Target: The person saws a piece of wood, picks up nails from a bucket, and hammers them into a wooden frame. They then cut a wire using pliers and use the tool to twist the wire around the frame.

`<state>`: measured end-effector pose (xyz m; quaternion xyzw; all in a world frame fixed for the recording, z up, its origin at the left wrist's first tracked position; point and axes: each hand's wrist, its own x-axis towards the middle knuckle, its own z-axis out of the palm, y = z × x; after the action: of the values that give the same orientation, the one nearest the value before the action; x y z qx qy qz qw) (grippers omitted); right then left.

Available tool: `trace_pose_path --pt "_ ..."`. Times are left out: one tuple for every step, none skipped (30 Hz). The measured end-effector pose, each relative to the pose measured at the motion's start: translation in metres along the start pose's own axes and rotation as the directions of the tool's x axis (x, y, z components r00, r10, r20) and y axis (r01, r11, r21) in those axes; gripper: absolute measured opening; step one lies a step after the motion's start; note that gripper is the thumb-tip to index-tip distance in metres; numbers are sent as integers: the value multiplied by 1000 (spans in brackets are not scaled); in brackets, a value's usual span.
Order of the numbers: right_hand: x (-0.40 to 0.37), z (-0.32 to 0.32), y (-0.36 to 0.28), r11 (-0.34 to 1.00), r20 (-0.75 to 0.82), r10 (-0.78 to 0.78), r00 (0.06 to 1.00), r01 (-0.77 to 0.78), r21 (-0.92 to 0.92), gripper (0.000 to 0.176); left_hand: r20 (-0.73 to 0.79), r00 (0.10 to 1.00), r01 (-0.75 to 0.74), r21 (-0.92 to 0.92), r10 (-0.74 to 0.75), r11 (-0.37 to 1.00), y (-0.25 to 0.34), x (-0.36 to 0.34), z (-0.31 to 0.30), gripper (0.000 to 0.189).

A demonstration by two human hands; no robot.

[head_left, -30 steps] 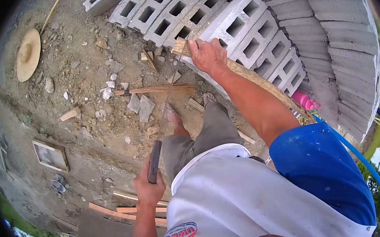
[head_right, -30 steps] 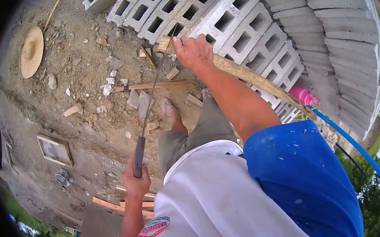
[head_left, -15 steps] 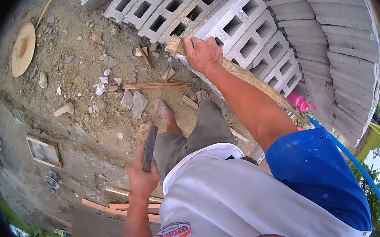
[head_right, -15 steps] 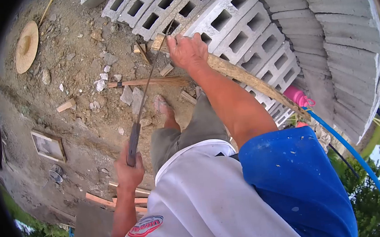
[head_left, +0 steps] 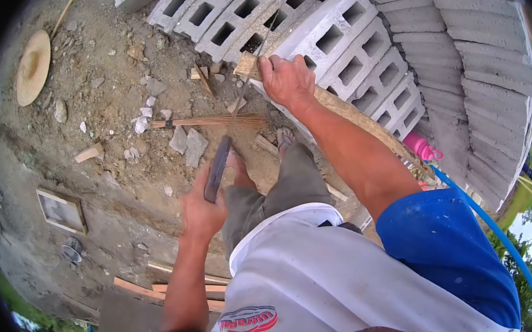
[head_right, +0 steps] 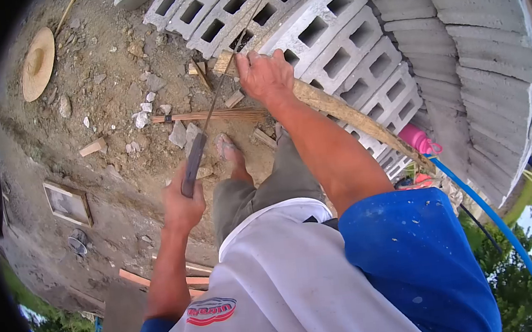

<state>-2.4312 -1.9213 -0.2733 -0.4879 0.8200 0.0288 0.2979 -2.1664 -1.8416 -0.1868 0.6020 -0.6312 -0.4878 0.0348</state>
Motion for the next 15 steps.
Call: trace_pose_path --pt "3 -2 -2 1000 -12 -2 1000 2 1 56 -13 999 -38 53 38 998 24 60 18 48" --pt "1 1 -3 1000 -3 23 1000 -23 8 56 -66 976 -211 -31 209 977 45 112 36 46" --pt "-2 0 -1 999 -3 48 999 -48 8 55 -53 976 -212 -26 210 977 51 109 40 46" --pt "0 -4 -4 999 -10 45 999 -45 11 55 -68 976 -210 -13 208 978 55 107 39 45" --pt "-8 1 -12 1000 5 28 1000 -29 13 56 -83 981 -175 15 175 985 55 93 29 45" --pt "-5 3 -11 1000 -11 24 1000 -24 14 56 -39 997 -63 72 66 995 58 50 7 45" --pt "4 0 -3 999 -36 33 999 -33 9 57 -64 995 -63 127 71 990 35 3 -5 48" --pt "7 8 1 1000 -56 6 998 -5 20 56 -67 996 -53 56 57 997 15 -50 -21 52" --pt "-1 11 1 1000 -36 0 999 1 30 56 27 992 123 77 -126 989 19 -93 -40 54" --pt "-2 9 2 1000 -29 -7 1000 7 29 55 34 987 155 100 -159 983 18 -127 -49 54" --pt "5 5 2 999 -38 -16 999 17 28 55 33 983 174 121 -179 977 14 -138 -52 54" --pt "6 7 2 999 -71 -41 997 41 3 53 2 997 82 86 -83 993 7 -121 -47 53" --pt "6 8 5 999 -64 -42 997 42 4 52 -27 1000 -3 51 4 999 -1 -96 -36 53" --pt "3 6 3 999 -55 -42 998 43 8 51 -24 999 -38 46 39 998 -7 -47 -17 52" --pt "5 6 2 999 -62 -46 997 47 9 50 -37 996 -74 52 76 996 10 15 5 47"
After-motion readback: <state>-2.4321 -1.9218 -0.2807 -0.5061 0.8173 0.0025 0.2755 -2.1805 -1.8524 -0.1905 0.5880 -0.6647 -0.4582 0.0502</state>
